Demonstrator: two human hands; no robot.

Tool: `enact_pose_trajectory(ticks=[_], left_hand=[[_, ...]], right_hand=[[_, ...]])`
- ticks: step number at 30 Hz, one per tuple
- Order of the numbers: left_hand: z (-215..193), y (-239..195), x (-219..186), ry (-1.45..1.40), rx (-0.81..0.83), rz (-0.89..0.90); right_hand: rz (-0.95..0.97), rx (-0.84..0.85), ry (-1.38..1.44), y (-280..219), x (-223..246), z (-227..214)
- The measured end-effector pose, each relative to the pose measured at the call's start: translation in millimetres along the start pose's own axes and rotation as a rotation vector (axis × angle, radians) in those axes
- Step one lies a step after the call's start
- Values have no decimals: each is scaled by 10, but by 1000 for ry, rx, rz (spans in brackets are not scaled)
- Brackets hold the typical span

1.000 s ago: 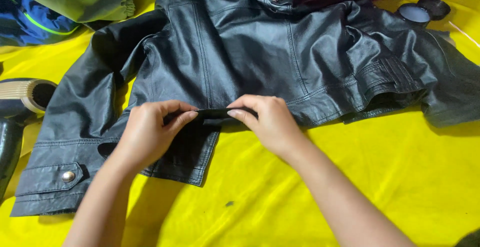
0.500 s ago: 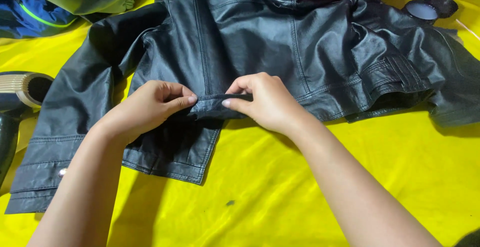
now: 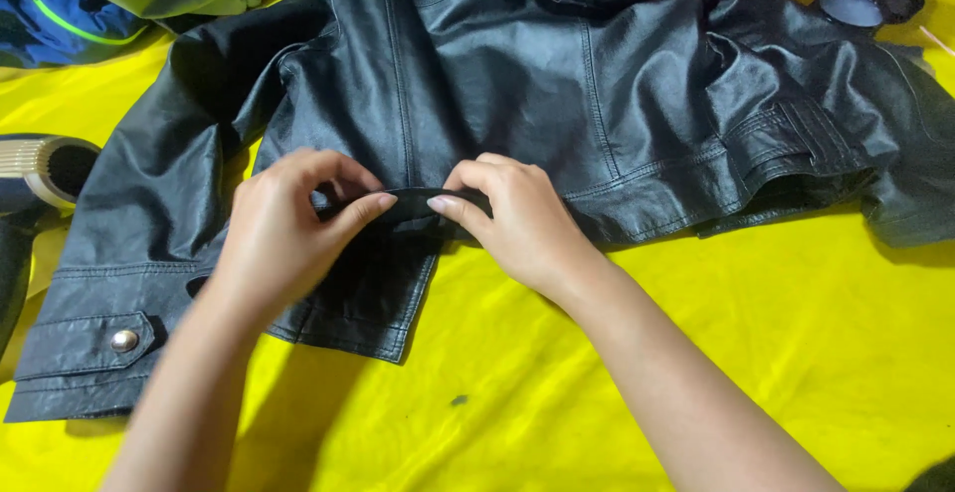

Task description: The person applies a white substance from a jar onto the hem of a black jacket using a small tool. They then use a hairdryer to apply heat to the treated area. The person flips the jacket over to inspect the exterior leather surface and continues to smooth the hem by hand.

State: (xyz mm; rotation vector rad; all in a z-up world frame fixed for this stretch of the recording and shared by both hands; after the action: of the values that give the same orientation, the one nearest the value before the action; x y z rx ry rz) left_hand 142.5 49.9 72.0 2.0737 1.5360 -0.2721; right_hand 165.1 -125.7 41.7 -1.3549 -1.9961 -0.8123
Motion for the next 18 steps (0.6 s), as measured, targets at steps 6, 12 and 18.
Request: enact_pose_trajectory(ticks=[6, 12, 18], left_hand=[[-1, -627, -641, -111, -395, -5], [1282, -78, 230, -1742, -253, -728], [1522, 230, 216, -1959, -255, -679]], right_hand=[[-281, -267, -25, -121, 348, -312], [-456, -422, -147, -302, 701, -448], [-742, -607, -258, -654, 916, -565]])
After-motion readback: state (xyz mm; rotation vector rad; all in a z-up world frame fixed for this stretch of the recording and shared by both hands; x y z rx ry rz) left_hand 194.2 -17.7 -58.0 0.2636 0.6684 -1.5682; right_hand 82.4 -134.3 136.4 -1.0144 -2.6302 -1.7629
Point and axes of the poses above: each hand's wrist, its own y-axis towards the middle knuckle, its own z-axis out of the palm, x = y × z, the point moved 10 cm from there along y, towards the middle knuckle, and after that the axes turned 8 degrees about z, right-handed, at the moved point
